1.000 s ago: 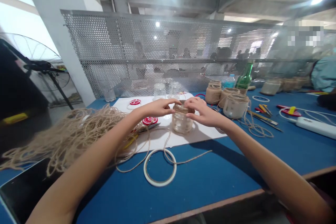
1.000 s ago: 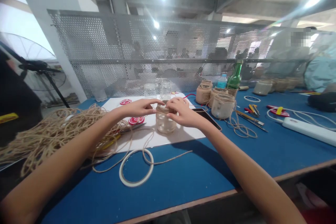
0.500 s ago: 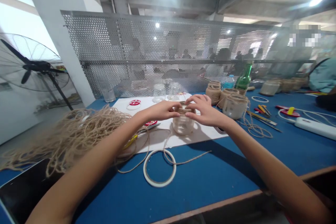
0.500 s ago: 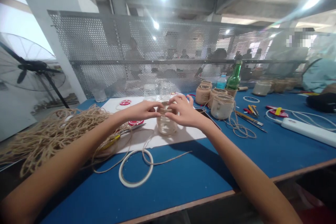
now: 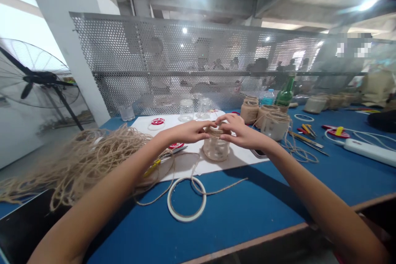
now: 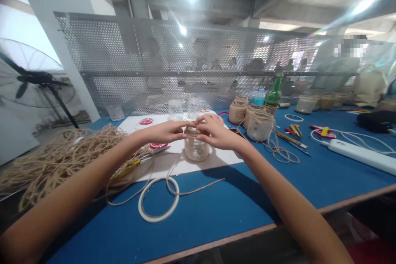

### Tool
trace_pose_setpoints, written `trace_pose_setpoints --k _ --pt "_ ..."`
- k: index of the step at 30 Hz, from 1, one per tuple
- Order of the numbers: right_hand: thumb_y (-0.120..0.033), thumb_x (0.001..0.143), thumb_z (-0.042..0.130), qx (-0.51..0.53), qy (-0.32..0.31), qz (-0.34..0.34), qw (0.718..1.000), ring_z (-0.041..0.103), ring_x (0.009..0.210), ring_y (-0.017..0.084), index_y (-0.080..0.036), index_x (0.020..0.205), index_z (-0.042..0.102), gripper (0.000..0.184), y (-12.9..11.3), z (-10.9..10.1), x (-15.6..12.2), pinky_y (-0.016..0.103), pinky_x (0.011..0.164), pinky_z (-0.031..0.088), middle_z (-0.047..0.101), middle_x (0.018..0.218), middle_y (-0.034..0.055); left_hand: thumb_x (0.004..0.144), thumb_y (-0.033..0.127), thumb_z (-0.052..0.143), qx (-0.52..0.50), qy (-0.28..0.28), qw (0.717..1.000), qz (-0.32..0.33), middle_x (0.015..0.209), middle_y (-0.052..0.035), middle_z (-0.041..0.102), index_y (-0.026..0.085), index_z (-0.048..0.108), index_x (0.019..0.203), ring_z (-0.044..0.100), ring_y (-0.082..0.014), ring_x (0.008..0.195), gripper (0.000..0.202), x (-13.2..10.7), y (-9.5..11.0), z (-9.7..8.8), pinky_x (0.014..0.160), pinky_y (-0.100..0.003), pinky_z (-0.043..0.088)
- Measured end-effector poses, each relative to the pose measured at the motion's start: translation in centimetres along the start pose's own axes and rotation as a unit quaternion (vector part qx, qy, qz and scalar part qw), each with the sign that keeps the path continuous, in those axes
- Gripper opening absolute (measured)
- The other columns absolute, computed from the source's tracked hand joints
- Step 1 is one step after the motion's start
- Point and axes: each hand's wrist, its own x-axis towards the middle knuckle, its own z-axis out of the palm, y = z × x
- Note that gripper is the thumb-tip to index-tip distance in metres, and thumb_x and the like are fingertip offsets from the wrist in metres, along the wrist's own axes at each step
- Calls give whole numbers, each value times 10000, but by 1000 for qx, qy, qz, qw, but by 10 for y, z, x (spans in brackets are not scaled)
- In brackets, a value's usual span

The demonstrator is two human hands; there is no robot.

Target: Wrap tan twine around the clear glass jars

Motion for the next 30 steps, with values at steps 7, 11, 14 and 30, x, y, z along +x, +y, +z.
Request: trace_pose_setpoints --k 7,11,14,30 --pt "-418 879 441 6 -15 8 1000 381 1115 239 -181 868 593 282 2 -1 -1 454 965 276 479 1169 93 871 276 450 -15 -24 999 -26 880 -56 616 171 305 1368 512 -131 685 528 -2 -6 -3 616 -231 378" --pt "-406 877 443 -2 -15 9 1000 400 1088 231 -194 877 619 275 3 -1 -1 455 956 286 503 1150 80 857 256 467 -11 -9 1000 -27 991 -78 614 187 340 1339 544 -145 749 503 -2 -5 -1 665 -244 395" --pt "-423 873 438 -34 -1 41 999 365 1138 256 -206 823 636 298 -1 0 -1 515 987 218 509 1154 67 853 253 476 7 4 999 -41 904 -62 630 173 437 1246 545 -143 711 403 -2 -2 -1 657 -247 393" --pt "-320 841 472 -33 10 77 996 393 1115 242 -185 917 584 190 -17 6 3 466 971 256 482 1161 91 895 340 438 63 23 998 -9 898 -81 637 151 433 1219 570 -160 725 376 2 0 6 653 -257 406"
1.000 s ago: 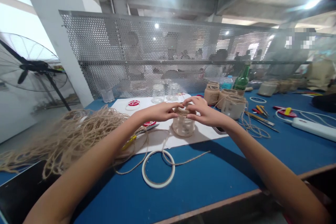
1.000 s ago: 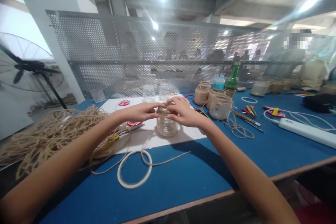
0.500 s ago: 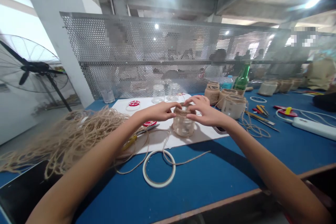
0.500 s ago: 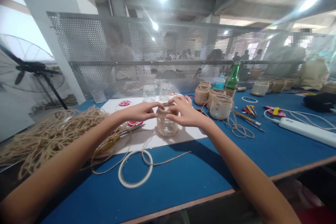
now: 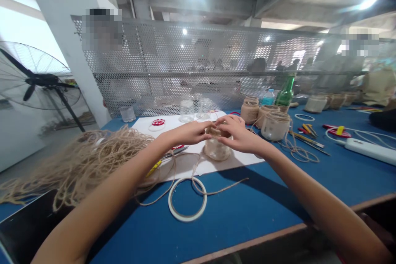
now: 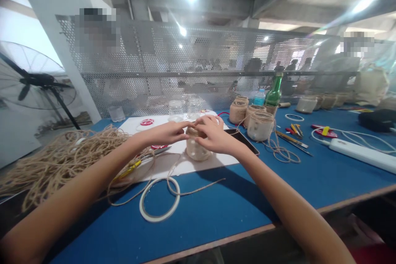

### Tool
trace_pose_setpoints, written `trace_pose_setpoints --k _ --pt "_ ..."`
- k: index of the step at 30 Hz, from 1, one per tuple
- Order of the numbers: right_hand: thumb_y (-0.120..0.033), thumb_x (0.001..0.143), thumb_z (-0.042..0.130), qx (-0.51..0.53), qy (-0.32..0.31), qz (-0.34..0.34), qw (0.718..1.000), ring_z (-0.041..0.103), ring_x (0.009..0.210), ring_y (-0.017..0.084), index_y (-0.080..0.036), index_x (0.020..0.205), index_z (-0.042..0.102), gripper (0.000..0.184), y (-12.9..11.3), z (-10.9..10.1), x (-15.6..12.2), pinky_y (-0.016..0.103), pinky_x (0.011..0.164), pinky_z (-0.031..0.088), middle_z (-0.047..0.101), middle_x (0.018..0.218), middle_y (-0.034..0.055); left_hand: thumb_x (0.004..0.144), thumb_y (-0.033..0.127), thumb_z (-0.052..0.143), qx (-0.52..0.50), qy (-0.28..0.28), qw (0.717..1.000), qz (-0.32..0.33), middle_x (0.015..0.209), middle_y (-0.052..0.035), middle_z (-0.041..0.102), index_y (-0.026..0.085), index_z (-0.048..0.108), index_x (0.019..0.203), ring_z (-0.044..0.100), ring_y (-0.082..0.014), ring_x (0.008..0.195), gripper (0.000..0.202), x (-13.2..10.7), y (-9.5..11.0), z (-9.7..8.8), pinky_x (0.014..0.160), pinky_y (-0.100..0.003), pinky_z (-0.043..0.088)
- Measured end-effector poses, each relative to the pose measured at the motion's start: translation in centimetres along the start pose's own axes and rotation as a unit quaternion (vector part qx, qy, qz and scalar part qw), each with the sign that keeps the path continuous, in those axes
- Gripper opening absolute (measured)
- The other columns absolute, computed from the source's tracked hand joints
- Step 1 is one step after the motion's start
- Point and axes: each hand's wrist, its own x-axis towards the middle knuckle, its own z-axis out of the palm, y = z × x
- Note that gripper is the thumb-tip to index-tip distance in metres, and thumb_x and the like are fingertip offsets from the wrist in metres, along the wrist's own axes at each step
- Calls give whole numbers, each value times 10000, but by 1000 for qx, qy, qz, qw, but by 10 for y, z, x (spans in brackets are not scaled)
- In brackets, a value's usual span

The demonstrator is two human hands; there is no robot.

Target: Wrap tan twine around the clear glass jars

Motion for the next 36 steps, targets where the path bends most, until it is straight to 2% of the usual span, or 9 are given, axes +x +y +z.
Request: trace_pose_setpoints --k 4,9,16,23,27,30,33,36 --pt "-321 828 491 4 -3 5 1000 390 1115 248 -169 798 575 176 4 0 0 462 951 273 471 1177 95 901 289 420 -62 -17 998 5 1049 -88 611 181 362 1286 577 -146 780 404 -1 -7 1 692 -254 417" --pt "-317 816 505 9 -11 -1 1000 371 1134 248 -170 741 559 173 9 -1 -1 463 957 273 460 1201 79 889 213 407 -78 -15 997 7 1148 -85 577 213 335 1310 573 -133 779 427 -1 -7 1 714 -256 414" --pt "-344 840 486 43 -36 -38 998 384 1114 241 -181 864 592 196 16 -7 -1 446 942 320 445 1193 94 893 238 423 -75 -14 997 -2 1039 -78 619 187 396 1260 563 -138 740 372 -1 -3 -1 697 -257 403" --pt "-403 855 465 62 -50 -67 995 415 1082 237 -203 986 601 274 26 -9 0 455 944 332 472 1173 95 897 254 431 -88 -3 996 4 833 -24 630 209 416 1244 527 -119 666 350 -1 -7 4 656 -230 389" --pt "-433 845 478 29 -42 -40 998 369 1146 258 -225 943 629 276 30 -9 -2 490 973 274 480 1200 76 892 252 441 -77 13 997 5 784 -15 619 200 446 1199 526 -121 656 312 0 -8 6 654 -232 390" --pt "-482 832 480 4 -16 1 1000 342 1176 275 -237 915 641 305 24 -7 -2 521 983 228 486 1204 68 888 252 451 -64 15 998 -2 797 -22 630 193 464 1171 538 -125 667 289 0 -5 6 660 -236 393" --pt "-497 826 482 -27 21 29 999 386 1124 270 -225 881 633 316 12 0 -1 563 989 161 536 1112 71 897 273 444 -59 13 998 -12 820 -25 643 205 456 1188 554 -130 680 299 1 -1 7 663 -243 394" --pt "-422 851 461 -48 27 23 998 430 1057 247 -207 828 605 259 3 4 0 584 992 109 568 997 61 900 310 439 -51 13 998 -24 810 -29 646 211 453 1193 561 -141 686 309 2 1 9 661 -254 392"
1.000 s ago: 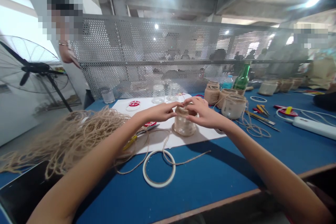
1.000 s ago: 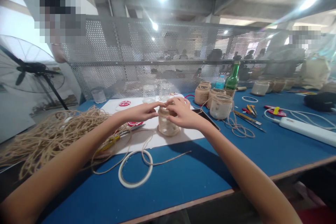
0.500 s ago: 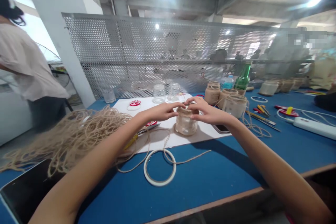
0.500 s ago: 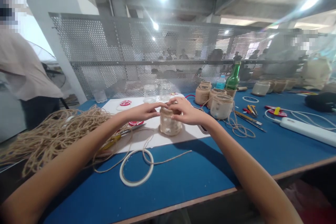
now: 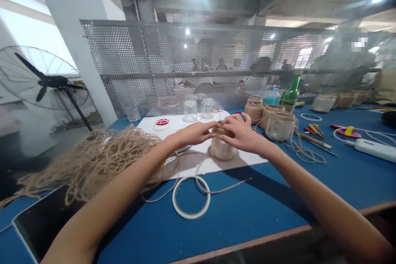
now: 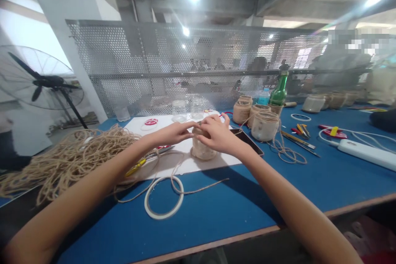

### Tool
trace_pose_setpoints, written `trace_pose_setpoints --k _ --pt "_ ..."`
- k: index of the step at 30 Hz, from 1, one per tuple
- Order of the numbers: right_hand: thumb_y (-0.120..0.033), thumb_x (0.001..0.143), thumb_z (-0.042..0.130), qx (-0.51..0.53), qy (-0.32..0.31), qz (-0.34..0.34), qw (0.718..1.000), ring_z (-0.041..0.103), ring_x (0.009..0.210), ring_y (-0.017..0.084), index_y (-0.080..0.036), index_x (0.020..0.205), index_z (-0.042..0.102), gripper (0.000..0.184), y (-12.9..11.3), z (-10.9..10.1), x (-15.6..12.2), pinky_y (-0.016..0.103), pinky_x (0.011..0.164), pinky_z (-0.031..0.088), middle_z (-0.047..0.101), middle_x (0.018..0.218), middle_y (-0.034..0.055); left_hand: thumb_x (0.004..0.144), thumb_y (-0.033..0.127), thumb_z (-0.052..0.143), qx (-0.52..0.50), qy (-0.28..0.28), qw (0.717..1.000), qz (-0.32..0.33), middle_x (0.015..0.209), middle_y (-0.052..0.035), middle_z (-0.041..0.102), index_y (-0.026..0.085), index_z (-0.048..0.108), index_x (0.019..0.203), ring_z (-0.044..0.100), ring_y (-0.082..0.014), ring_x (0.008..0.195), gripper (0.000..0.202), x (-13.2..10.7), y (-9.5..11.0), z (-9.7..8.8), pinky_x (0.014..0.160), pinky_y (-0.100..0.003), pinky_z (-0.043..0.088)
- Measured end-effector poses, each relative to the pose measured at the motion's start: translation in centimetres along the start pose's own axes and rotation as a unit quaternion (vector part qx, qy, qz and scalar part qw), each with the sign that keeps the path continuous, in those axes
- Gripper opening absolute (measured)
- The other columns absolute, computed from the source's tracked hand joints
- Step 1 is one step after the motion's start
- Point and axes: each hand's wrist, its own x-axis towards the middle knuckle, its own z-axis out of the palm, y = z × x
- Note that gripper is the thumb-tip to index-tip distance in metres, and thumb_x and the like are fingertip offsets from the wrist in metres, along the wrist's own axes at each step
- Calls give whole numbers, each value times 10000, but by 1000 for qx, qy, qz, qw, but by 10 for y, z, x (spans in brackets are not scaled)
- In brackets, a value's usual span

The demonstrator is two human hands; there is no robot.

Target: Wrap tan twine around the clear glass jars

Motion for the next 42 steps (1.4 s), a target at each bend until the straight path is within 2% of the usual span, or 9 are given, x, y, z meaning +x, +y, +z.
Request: trace_pose_setpoints --k 3,9,12,19,26,35,42 --pt "-383 849 458 -4 -11 -11 1000 427 1053 249 -193 737 568 247 -2 -1 0 582 990 121 564 965 60 896 304 438 -6 -5 1000 2 758 -19 621 204 449 1191 540 -138 660 312 0 0 0 655 -254 387" --pt "-383 844 461 19 -32 -13 999 401 1102 256 -184 715 551 254 4 -6 1 539 977 227 507 1114 77 841 117 386 -46 -21 999 18 637 33 496 201 374 1253 449 -111 583 421 -2 -2 -3 617 -233 365" --pt "-377 844 468 20 -35 -19 999 385 1127 262 -183 691 541 258 7 -5 1 537 972 243 488 1151 79 838 131 381 -63 -24 998 10 605 48 451 206 335 1269 418 -102 555 440 -3 -6 -2 591 -227 357" --pt "-356 857 459 28 -40 -40 998 339 1183 262 -184 770 572 223 11 -7 -1 518 979 234 446 1214 91 855 167 347 -124 -10 992 -8 636 35 523 180 262 1206 441 -89 558 362 -1 -9 3 572 -212 377" --pt "-394 863 439 53 -46 -53 996 388 1113 258 -173 785 573 270 18 -6 0 470 925 292 472 1161 105 839 153 363 -209 1 977 -40 698 15 557 197 263 1014 427 -62 498 206 -1 -4 3 476 -181 347" --pt "-374 862 449 68 -46 -64 995 414 1051 228 -178 803 554 229 20 -4 2 420 907 312 496 1130 84 874 214 385 -270 -23 962 -27 674 9 544 198 316 902 471 -64 504 77 2 -17 9 475 -180 371" --pt "-374 891 367 63 -108 -13 992 490 847 196 -187 824 496 237 18 -4 0 493 918 263 548 839 36 819 217 463 -262 9 963 -58 606 16 549 184 393 871 494 -80 502 93 1 -27 1 472 -191 382"
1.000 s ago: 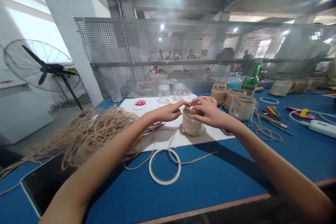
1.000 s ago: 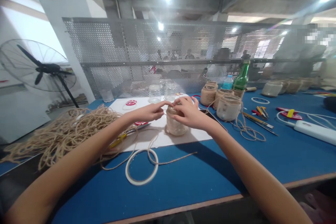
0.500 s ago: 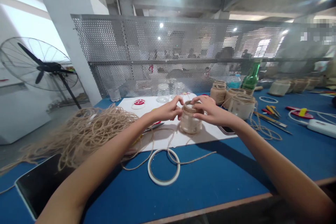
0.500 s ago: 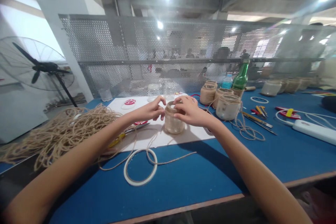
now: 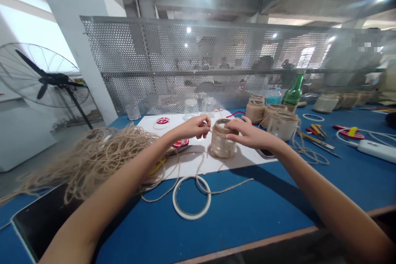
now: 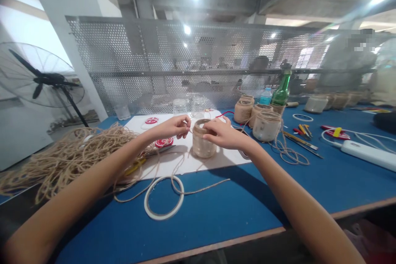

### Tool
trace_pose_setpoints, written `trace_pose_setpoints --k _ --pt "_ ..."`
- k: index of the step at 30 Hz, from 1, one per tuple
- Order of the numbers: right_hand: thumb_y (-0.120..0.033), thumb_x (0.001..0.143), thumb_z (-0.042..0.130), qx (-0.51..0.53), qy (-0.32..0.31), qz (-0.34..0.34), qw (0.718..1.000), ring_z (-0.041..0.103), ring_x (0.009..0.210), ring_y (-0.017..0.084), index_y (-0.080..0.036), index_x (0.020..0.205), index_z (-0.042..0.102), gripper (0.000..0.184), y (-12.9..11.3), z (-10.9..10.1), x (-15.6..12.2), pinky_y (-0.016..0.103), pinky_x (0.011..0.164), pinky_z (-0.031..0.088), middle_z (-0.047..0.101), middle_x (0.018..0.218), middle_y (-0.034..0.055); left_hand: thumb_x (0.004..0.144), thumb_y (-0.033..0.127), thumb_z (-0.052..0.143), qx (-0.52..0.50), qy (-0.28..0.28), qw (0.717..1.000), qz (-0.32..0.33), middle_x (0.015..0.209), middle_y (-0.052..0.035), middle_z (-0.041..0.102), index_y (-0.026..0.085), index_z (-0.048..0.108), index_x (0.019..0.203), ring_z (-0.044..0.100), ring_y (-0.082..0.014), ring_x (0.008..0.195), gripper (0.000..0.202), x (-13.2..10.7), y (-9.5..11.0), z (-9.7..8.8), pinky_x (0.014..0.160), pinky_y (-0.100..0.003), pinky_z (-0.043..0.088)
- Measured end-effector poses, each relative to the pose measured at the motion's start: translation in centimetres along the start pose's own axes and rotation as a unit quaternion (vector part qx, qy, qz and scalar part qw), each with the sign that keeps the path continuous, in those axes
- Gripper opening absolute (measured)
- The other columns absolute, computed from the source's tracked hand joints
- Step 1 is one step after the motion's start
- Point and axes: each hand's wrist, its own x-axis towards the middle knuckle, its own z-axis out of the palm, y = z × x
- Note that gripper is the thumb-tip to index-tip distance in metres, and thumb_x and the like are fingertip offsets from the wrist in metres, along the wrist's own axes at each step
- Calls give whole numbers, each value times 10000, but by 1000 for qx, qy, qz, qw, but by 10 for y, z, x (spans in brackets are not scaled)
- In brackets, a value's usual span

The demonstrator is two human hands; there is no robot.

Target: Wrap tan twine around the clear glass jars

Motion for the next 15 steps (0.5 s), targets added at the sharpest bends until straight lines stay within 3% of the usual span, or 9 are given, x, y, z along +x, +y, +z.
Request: trace_pose_setpoints --k 5,9,12,15 --pt "-371 891 359 10 -4 -1 1000 483 828 186 -183 777 454 240 -3 -2 0 452 899 286 543 845 39 786 188 452 27 68 997 -16 594 11 560 169 434 887 493 -86 492 105 -2 -10 -13 474 -200 380" --pt "-364 892 355 12 -9 2 1000 458 799 175 -182 731 409 249 -5 -5 0 412 861 301 526 827 35 791 196 416 159 92 982 -53 666 -5 586 160 489 974 508 -94 521 201 -10 1 -30 500 -205 379" --pt "-368 890 360 14 -13 -3 1000 439 777 170 -180 723 402 255 -5 -5 1 385 828 304 510 812 33 822 258 401 329 85 938 -70 708 -13 608 179 547 999 536 -122 608 243 -19 25 -38 561 -224 373" --pt "-371 890 362 18 -14 -14 1000 422 755 166 -179 727 403 255 -4 -5 2 345 774 310 494 800 34 845 337 395 437 30 892 -108 781 -29 635 220 560 1036 553 -155 676 278 -32 45 -30 573 -240 360"
